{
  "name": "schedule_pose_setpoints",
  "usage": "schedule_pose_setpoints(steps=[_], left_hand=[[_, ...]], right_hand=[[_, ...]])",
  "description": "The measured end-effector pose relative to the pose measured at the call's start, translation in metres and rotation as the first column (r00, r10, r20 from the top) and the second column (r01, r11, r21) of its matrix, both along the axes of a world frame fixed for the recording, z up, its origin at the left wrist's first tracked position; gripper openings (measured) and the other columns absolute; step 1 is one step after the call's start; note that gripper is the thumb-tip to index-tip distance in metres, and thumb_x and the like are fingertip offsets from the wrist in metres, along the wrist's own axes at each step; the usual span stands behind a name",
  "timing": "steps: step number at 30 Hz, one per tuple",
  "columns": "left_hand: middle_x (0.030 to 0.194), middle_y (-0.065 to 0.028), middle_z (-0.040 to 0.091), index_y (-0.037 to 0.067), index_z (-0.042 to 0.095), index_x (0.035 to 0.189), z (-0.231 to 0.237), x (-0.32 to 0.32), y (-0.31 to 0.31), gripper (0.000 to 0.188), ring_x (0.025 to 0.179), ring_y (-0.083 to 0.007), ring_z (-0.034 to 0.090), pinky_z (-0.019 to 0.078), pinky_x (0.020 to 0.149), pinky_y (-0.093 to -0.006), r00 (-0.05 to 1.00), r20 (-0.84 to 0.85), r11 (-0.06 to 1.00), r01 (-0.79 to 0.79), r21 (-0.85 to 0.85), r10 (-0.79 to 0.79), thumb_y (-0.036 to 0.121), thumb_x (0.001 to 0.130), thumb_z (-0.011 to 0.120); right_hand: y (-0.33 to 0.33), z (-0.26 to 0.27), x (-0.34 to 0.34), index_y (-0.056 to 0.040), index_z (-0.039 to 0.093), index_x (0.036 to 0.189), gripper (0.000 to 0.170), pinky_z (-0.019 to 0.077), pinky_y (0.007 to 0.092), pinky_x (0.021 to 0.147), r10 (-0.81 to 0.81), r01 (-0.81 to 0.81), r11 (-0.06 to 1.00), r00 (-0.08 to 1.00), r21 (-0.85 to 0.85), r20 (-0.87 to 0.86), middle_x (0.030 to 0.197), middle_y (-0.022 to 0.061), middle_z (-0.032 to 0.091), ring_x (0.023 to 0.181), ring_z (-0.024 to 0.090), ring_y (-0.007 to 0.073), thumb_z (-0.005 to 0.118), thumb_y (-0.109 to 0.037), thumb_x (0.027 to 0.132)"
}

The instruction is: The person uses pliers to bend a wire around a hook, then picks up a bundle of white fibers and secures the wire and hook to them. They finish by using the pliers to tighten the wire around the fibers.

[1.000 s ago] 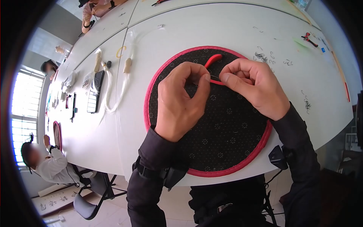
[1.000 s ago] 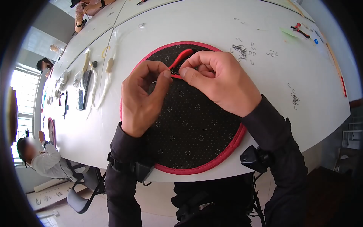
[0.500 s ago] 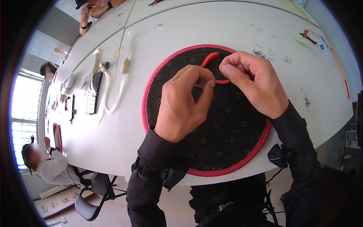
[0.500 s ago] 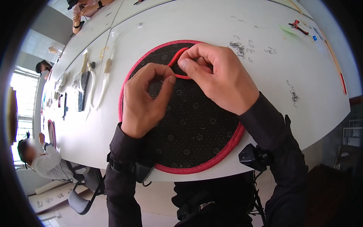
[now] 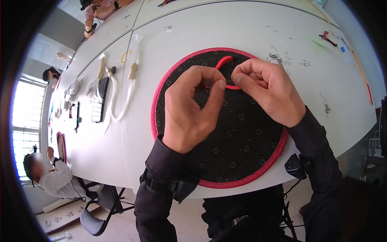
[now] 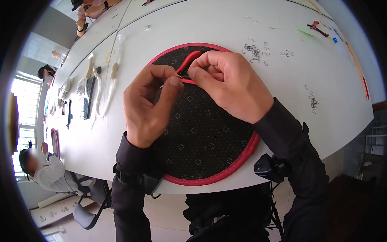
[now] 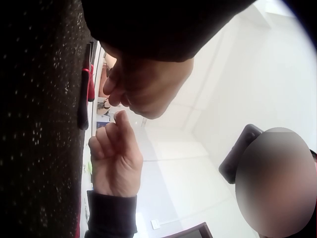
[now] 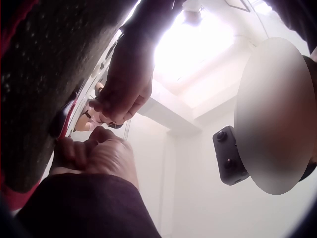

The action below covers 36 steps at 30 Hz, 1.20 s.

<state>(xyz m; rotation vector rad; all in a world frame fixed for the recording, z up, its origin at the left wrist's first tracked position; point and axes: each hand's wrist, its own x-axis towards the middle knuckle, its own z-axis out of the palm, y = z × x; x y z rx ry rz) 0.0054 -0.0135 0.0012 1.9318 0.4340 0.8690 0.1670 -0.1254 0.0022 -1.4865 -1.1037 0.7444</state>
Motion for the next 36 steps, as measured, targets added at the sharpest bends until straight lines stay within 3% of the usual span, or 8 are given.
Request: schedule_pose_setpoints(steps=[2, 5, 8, 20, 24, 27, 34, 36], left_hand=[[0.087, -0.0093, 0.069, -0.002, 0.064, 0.094, 0.001, -0.001, 0.0, 0.006, 0.08, -0.0173, 0.067, 0.0532, 0.076, -0.0297, 0.999, -0.002, 0.999, -0.033, -0.013, 0.033, 0.0, 0.089, 0.067], [0.087, -0.0096, 0.07, -0.002, 0.065, 0.095, 0.002, -0.001, 0.001, 0.007, 0.081, -0.0175, 0.068, 0.0538, 0.078, -0.0296, 0.997, -0.013, 0.997, -0.079, 0.011, 0.079, 0.0, 0.09, 0.068], [0.088, -0.0098, 0.07, -0.002, 0.065, 0.095, -0.002, 0.0, 0.003, 0.007, 0.081, -0.0178, 0.068, 0.0541, 0.078, -0.0298, 0.994, 0.004, 0.993, -0.111, 0.042, 0.111, 0.0, 0.089, 0.068], [0.085, -0.0092, 0.068, -0.001, 0.064, 0.094, -0.004, 0.001, 0.007, 0.008, 0.078, -0.0203, 0.068, 0.0528, 0.071, -0.0296, 0.99, 0.018, 0.957, -0.137, 0.255, 0.137, -0.002, 0.088, 0.069], [0.088, -0.0075, 0.068, -0.003, 0.064, 0.097, -0.002, -0.001, 0.006, 0.005, 0.083, -0.0147, 0.065, 0.0517, 0.078, -0.0272, 0.998, -0.025, 0.969, -0.05, 0.24, 0.058, -0.001, 0.093, 0.066], [0.089, -0.0063, 0.067, -0.004, 0.063, 0.099, -0.001, -0.002, 0.007, 0.006, 0.085, -0.0116, 0.064, 0.0512, 0.081, -0.026, 0.997, -0.064, 0.968, -0.027, 0.25, 0.044, 0.0, 0.095, 0.064], [0.089, -0.0057, 0.067, -0.004, 0.063, 0.099, -0.003, -0.002, 0.008, 0.007, 0.083, -0.0113, 0.064, 0.0511, 0.079, -0.0258, 0.994, -0.071, 0.976, -0.071, 0.208, 0.087, 0.002, 0.096, 0.065], [0.088, -0.0088, 0.069, -0.003, 0.065, 0.097, -0.003, -0.001, 0.008, 0.007, 0.082, -0.0171, 0.067, 0.0534, 0.078, -0.029, 0.994, -0.048, 0.983, -0.086, 0.163, 0.095, 0.001, 0.092, 0.067]], right_hand=[[-0.003, 0.009, -0.002, 0.0004, 0.067, 0.1, 0.018, 0.0326, 0.0183, 0.058, 0.029, -0.029, 0.997, 1.0, -0.075, 0.0, 0.076, -0.0079, 0.054, 0.065, 0.04, -0.0015, 0.065, -0.017, 0.099], [-0.004, 0.011, -0.009, -0.0002, 0.067, 0.098, 0.017, 0.0288, 0.0197, 0.055, 0.032, -0.032, 0.998, 0.999, -0.057, -0.007, 0.069, -0.0093, 0.048, 0.06, 0.035, -0.0011, 0.065, -0.017, 0.098], [-0.003, 0.01, -0.013, 0.0014, 0.065, 0.095, 0.017, 0.0315, 0.0229, 0.05, 0.03, -0.03, 0.999, 0.999, -0.014, 0.028, 0.06, -0.0054, 0.047, 0.053, 0.039, 0.0011, 0.064, -0.016, 0.098], [-0.005, 0.01, -0.017, 0.0036, 0.065, 0.095, 0.013, 0.0354, 0.0229, 0.051, -0.031, 0.021, 0.997, 0.987, 0.069, 0.155, 0.063, -0.0007, 0.054, 0.055, 0.044, 0.0019, 0.065, -0.009, 0.097], [-0.002, 0.007, -0.01, 0.0047, 0.066, 0.096, 0.016, 0.0419, 0.02, 0.056, -0.105, 0.099, 0.992, 0.991, 0.08, 0.082, 0.076, 0.0014, 0.064, 0.064, 0.051, 0.0011, 0.066, -0.011, 0.097], [0.001, -0.002, -0.008, 0.0041, 0.066, 0.097, 0.016, 0.0419, 0.0203, 0.055, -0.095, 0.096, 0.985, 0.995, 0.145, -0.016, 0.074, 0.0004, 0.063, 0.062, 0.051, 0.0017, 0.066, -0.012, 0.096], [-0.003, 0.007, -0.008, 0.0009, 0.07, 0.09, 0.018, 0.031, 0.0241, 0.049, -0.086, 0.081, 0.995, 0.993, 0.063, 0.078, 0.054, -0.0063, 0.04, 0.051, 0.035, 0.0016, 0.068, -0.017, 0.093], [-0.002, 0.004, -0.01, 0.0006, 0.071, 0.089, 0.019, 0.0288, 0.0249, 0.049, -0.103, 0.097, 0.991, 0.992, 0.095, 0.066, 0.052, -0.0067, 0.036, 0.05, 0.032, 0.0017, 0.069, -0.017, 0.093]])
